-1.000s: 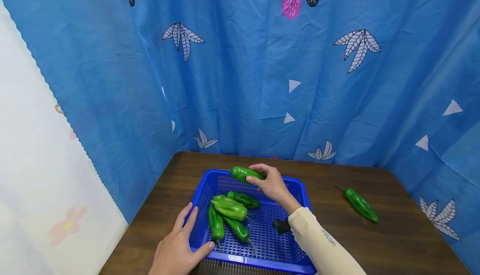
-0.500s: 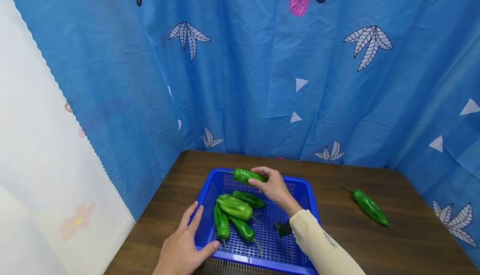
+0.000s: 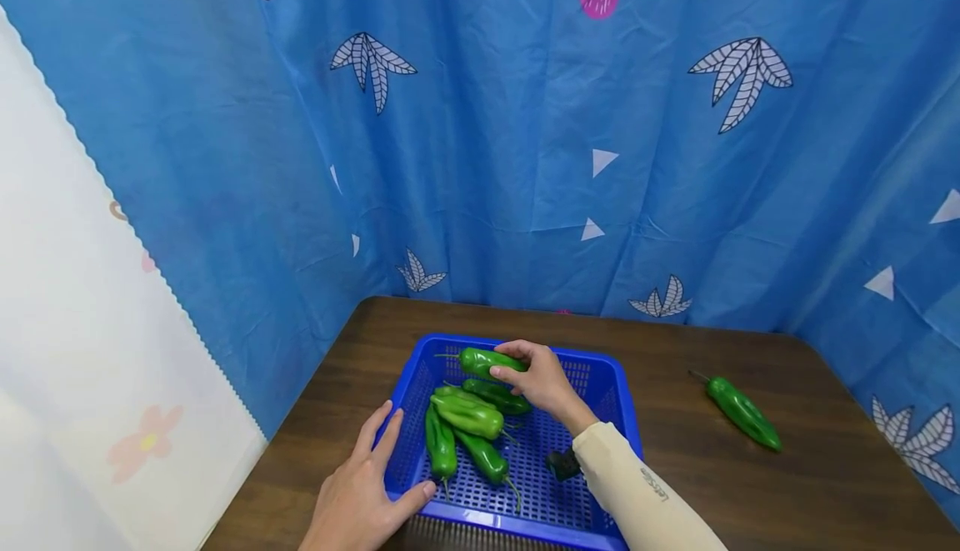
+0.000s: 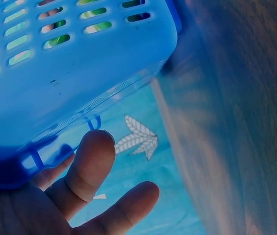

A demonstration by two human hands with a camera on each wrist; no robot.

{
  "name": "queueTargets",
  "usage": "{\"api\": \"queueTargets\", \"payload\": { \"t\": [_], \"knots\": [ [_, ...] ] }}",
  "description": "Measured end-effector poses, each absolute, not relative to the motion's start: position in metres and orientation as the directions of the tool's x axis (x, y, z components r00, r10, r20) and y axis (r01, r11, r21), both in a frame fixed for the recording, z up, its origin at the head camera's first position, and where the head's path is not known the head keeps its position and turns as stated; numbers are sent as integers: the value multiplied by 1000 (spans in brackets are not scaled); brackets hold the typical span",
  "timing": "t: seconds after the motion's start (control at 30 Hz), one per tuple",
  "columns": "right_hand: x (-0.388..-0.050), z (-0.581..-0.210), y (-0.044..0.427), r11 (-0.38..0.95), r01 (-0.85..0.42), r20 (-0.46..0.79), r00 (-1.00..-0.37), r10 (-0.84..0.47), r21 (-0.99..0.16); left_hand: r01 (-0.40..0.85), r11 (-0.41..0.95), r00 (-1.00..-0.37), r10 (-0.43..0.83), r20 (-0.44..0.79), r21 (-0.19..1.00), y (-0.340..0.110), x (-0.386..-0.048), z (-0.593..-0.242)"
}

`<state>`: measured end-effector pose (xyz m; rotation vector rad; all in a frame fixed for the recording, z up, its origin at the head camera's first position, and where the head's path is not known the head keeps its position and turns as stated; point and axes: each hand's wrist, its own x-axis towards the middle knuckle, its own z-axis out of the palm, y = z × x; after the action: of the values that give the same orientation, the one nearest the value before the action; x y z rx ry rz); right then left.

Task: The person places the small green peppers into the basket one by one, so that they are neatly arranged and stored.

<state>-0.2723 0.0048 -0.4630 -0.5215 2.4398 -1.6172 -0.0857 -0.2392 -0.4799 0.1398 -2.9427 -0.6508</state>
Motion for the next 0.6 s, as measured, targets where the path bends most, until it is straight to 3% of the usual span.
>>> {"api": "queueTargets", "payload": {
  "t": [0.6],
  "knots": [
    [-274,-475,0,444,-265,65,-908,-415,-856,-87,900,-989,-128,68,427,-239,-89,-477]
  ]
}}
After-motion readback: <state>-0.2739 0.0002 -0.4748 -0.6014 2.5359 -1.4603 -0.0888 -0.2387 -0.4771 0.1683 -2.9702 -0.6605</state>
